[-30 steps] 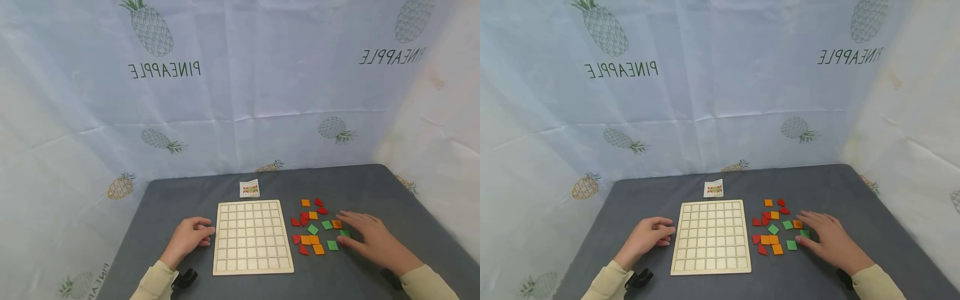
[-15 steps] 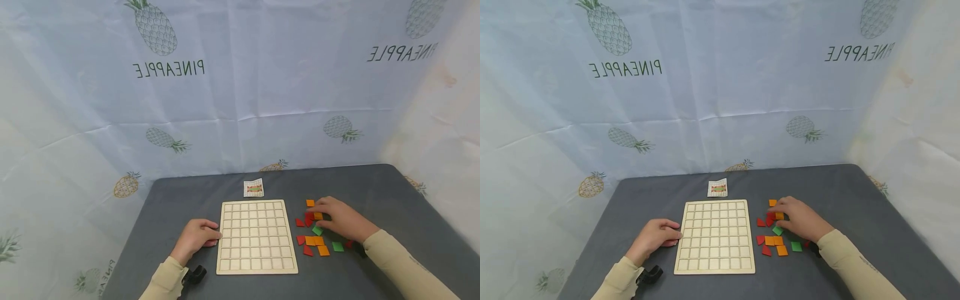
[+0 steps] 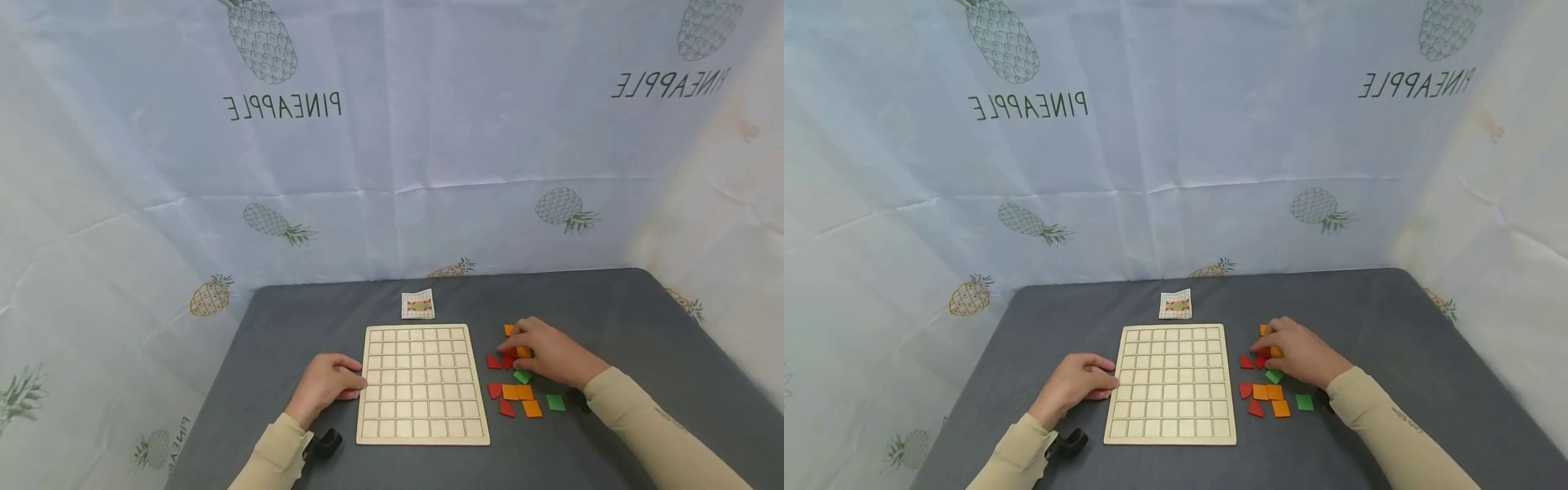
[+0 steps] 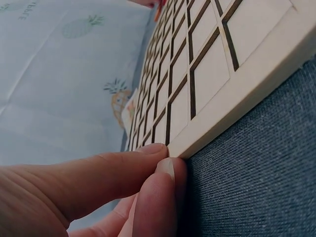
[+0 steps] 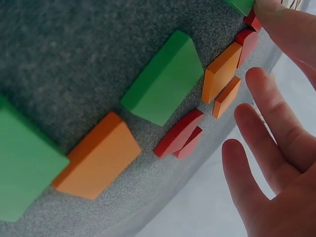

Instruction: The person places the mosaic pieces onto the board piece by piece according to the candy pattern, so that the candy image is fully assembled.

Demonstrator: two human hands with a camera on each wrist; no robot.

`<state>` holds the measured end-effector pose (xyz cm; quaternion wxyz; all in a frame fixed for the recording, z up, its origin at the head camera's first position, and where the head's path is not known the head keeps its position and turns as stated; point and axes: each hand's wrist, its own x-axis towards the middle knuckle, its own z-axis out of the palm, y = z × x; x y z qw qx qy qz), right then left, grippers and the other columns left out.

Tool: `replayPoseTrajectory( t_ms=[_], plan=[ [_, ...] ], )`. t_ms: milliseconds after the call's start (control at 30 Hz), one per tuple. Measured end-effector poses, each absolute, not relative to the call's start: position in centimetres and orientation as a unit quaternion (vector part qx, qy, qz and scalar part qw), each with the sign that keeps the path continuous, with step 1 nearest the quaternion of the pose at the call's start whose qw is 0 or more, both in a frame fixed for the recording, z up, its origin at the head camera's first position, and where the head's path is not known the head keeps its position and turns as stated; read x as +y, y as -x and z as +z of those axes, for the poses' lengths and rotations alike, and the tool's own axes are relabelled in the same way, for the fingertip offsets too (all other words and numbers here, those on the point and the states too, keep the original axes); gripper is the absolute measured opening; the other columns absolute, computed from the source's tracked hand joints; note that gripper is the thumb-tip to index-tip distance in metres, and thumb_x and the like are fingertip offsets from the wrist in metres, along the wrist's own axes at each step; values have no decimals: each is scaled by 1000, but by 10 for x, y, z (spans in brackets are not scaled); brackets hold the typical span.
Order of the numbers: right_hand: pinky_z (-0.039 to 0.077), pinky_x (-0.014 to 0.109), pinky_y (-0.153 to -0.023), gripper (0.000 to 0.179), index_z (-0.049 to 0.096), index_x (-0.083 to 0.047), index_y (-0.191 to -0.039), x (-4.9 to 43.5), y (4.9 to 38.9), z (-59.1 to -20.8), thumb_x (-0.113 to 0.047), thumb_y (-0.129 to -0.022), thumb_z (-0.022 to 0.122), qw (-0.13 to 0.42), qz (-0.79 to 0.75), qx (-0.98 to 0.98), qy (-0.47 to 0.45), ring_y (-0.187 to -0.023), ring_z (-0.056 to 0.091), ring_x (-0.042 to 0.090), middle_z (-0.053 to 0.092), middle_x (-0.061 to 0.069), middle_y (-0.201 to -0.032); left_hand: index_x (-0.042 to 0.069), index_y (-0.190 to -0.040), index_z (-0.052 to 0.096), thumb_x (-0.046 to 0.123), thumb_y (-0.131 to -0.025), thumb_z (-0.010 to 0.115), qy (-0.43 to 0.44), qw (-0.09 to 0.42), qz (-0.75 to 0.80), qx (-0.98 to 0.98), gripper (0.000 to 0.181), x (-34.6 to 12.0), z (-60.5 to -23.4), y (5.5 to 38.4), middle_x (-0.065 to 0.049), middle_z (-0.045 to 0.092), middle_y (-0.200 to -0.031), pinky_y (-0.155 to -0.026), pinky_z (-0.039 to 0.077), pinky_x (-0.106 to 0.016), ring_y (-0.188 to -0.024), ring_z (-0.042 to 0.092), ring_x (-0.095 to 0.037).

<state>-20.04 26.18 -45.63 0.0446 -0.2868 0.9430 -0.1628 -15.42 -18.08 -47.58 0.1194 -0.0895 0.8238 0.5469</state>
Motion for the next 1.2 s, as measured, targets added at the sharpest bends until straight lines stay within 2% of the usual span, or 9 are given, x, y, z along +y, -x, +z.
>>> replayPoseTrajectory(
  t_ms=[267,467,600,900,1200],
  plan=[
    [50,23,-71,22,84,-28,-110,260,205,-460,-21,-90,90,46,-156,942,294,-92,47,9,58,-10,-101,-3,-118,75,5,-83,91,89,134,548,821,39,-184,-478,158,-10,81,-88,-68,68,-32,-72,77,-15],
    [62,32,-86,16,83,-26,-106,257,213,-461,-24,-91,89,23,-147,939,309,-101,57,11,66,-12,-108,-2,-118,75,6,-83,92,86,140,549,820,40,-187,-476,162,-10,81,-91,-70,68,-33,-74,78,-16],
    [63,36,-89,16,81,-26,-109,253,215,-461,-24,-94,87,23,-162,938,307,-101,61,10,70,-14,-108,-3,-117,75,6,-82,93,86,151,554,814,40,-188,-476,162,-10,82,-91,-71,68,-32,-75,78,-16],
    [63,35,-89,19,82,-25,-116,241,208,-466,-24,-97,83,38,-219,937,269,-103,65,11,72,-14,-112,-3,-116,74,6,-82,92,82,168,562,806,40,-188,-479,162,-9,82,-90,-71,68,-31,-75,79,-15],
    [63,41,-94,19,83,-24,-115,207,197,-463,-22,-96,85,10,-260,930,258,-109,67,18,74,-12,-112,-3,-114,74,5,-81,93,93,170,553,810,39,-189,-478,163,-10,81,-90,-69,68,-31,-73,78,-15]
  ],
)
